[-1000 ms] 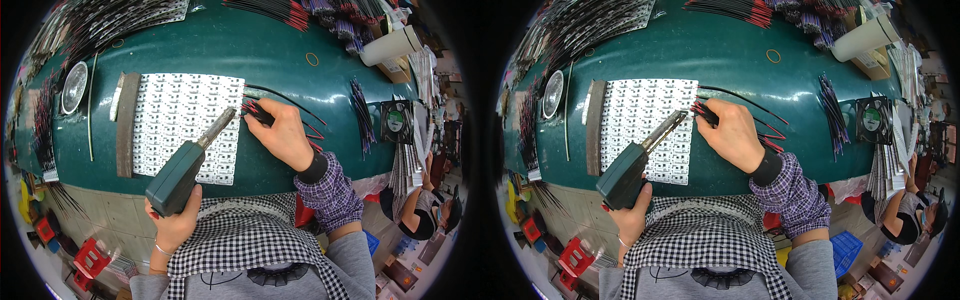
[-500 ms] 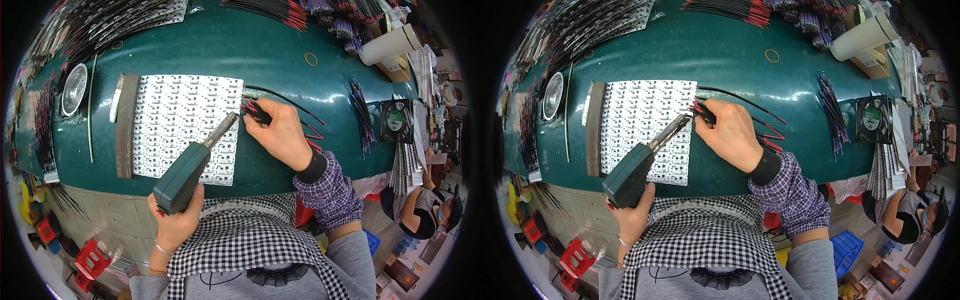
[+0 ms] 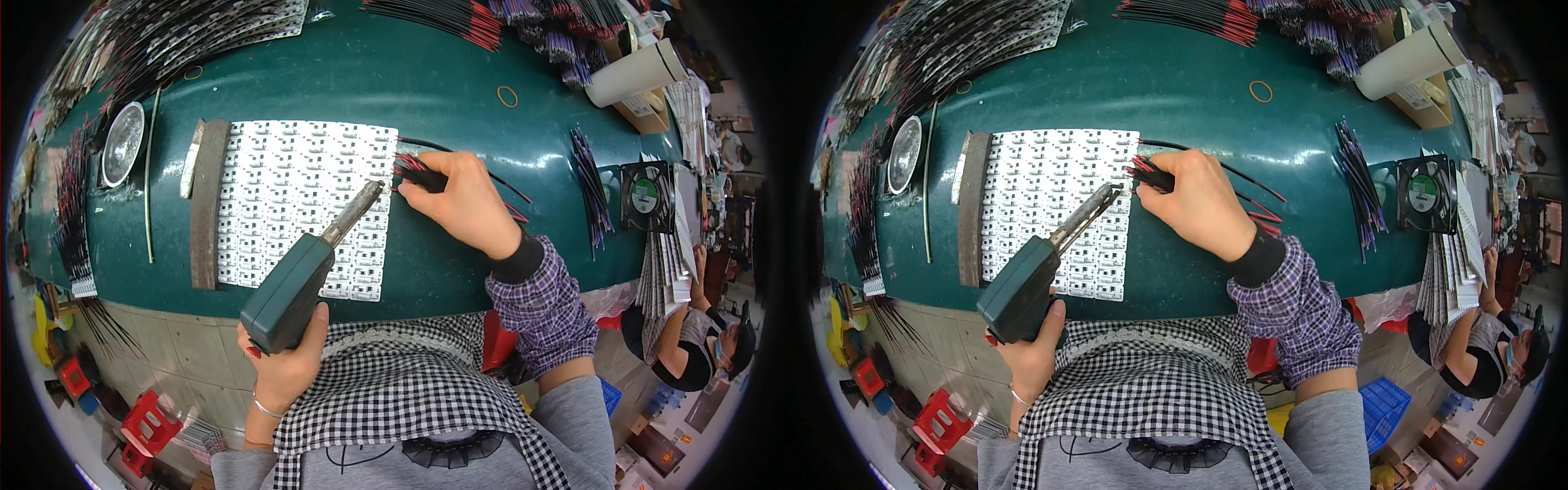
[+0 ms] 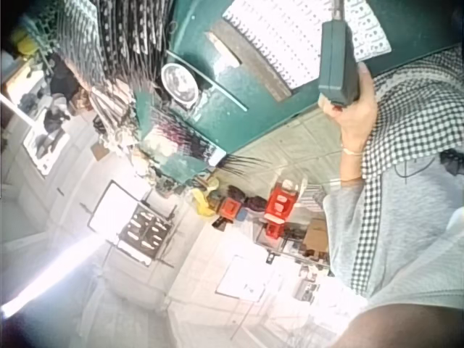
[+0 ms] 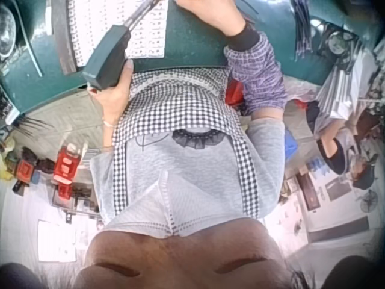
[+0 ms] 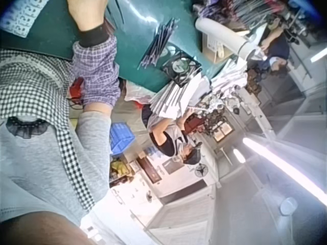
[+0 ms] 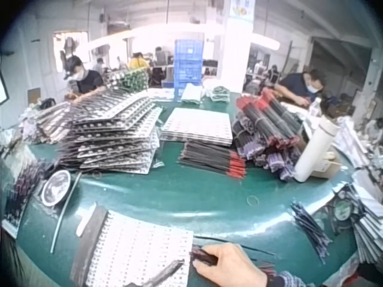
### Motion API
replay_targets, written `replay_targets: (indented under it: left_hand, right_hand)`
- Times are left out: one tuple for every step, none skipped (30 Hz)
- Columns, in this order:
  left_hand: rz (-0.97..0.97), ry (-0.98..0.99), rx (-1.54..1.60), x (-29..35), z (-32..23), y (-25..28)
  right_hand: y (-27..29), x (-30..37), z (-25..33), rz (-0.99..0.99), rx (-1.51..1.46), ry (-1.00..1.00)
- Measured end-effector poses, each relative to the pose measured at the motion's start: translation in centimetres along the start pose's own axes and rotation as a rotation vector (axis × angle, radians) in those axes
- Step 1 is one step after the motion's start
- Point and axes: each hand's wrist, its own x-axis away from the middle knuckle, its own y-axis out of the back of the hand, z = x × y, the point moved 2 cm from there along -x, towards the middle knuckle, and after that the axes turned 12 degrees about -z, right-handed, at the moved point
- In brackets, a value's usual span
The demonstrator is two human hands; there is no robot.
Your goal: The person solders wires onto a circuit board sheet using a soldering tool, stacks the completed sheet onto a pile, places a new board sheet on the table, and solders more wires to it.
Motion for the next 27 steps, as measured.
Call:
replay_targets:
  left_hand:
    - [0.007, -0.024, -0.005, 0.0, -0.1, 0.0]
    - [0.008, -0.024, -0.005, 0.1, -0.1, 0.1]
    - [0.014, -0.018, -0.011, 0.2, -0.2, 0.1]
    - [0.018, -0.012, -0.016, 0.3, -0.2, 0.1]
    - [0.018, -0.012, -0.016, 0.2, -0.3, 0.0]
    - [0.043, 0.029, -0.005, 0.2, -0.6, 0.0]
    - [0.067, 0.071, 0.005, 0.2, -0.6, -0.1]
    - [0.066, 0.072, 0.005, 0.2, -0.5, -0.1]
    - [0.065, 0.027, -0.027, 0.3, -0.4, 0.0]
    - [0.063, -0.018, -0.06, 0.3, -0.3, 0.0]
    - [0.062, -0.018, -0.061, 0.4, -0.3, 0.1]
    - [0.061, -0.012, -0.066, 0.4, -0.3, 0.1]
    - [0.062, -0.008, -0.071, 0.4, -0.3, 0.1]
    - [0.062, -0.009, -0.071, 0.3, -0.5, 0.2]
    - [0.082, 0.034, -0.062, 0.3, -0.7, 0.4]
    - [0.104, 0.077, -0.052, 0.2, -0.7, 0.4]
    - [0.106, 0.076, -0.051, 0.3, -0.7, 0.6]
    - [0.1, 0.155, -0.044, 0.6, -0.5, 0.9]
    - [0.087, 0.234, -0.041, 0.8, -0.4, 1.3]
    - [0.082, 0.232, -0.043, 1.0, -0.3, 1.5]
    - [0.047, 0.238, 0.015, 1.3, -0.2, 1.7]
    - [0.016, 0.243, 0.075, 1.3, 0.0, 1.8]
    - [0.015, 0.242, 0.076, 1.3, 0.0, 1.8]
    - [0.017, 0.228, 0.096, 1.2, -0.1, 1.8]
    - [0.019, 0.214, 0.115, 1.1, -0.2, 1.8]
    - [0.018, 0.213, 0.116, 1.0, 0.0, 1.7]
    - [-0.004, 0.161, 0.124, 1.0, 0.2, 1.5]
  right_hand:
    - [0.2, -0.3, -0.1, 0.0, 0.0, -0.001]
    - [0.3, -0.6, -0.2, 0.037, 0.005, -0.005]
    - [0.4, -0.9, -0.2, 0.074, 0.01, -0.009]
    - [0.3, -1.1, -0.4, 0.094, -0.01, -0.016]
    - [0.3, -1.1, -0.3, 0.094, -0.009, -0.016]
    - [0.4, -1.1, -0.2, 0.093, -0.023, -0.025]
    - [0.3, -1.0, -0.2, 0.094, -0.037, -0.035]
    - [0.3, -0.9, -0.2, 0.095, -0.037, -0.035]
    - [0.2, -0.8, -0.3, 0.082, -0.024, -0.029]
    - [0.1, -0.7, -0.4, 0.071, -0.012, -0.024]
    - [0.1, -0.7, -0.2, 0.072, -0.013, -0.024]
    - [0.1, -0.7, 0.0, 0.068, 0.004, -0.025]
    - [0.2, -0.6, 0.1, 0.061, 0.021, -0.026]
    - [0.2, -0.6, 0.1, 0.06, 0.021, -0.027]
    - [0.1, -0.5, 0.1, 0.062, 0.02, -0.031]
    - [0.1, -0.5, 0.0, 0.062, 0.022, -0.036]
    - [0.2, -0.4, 0.0, 0.06, 0.024, -0.037]
    - [0.2, -0.4, 0.0, 0.056, 0.037, -0.029]
    - [0.2, -0.4, 0.1, 0.057, 0.046, -0.017]
    - [0.2, -0.4, 0.3, 0.058, 0.044, -0.013]
    - [0.2, -0.3, 0.6, 0.066, 0.04, -0.019]
    - [0.2, -0.3, 0.7, 0.071, 0.039, -0.028]
    - [0.3, -0.3, 0.6, 0.071, 0.04, -0.026]
    - [0.5, -0.2, 0.6, 0.092, 0.061, -0.001]
    - [0.6, -0.2, 0.6, 0.114, 0.082, 0.023]
    - [0.7, 0.0, 0.6, 0.113, 0.083, 0.024]
    - [0.8, 0.4, 0.6, 0.075, 0.012, 0.041]
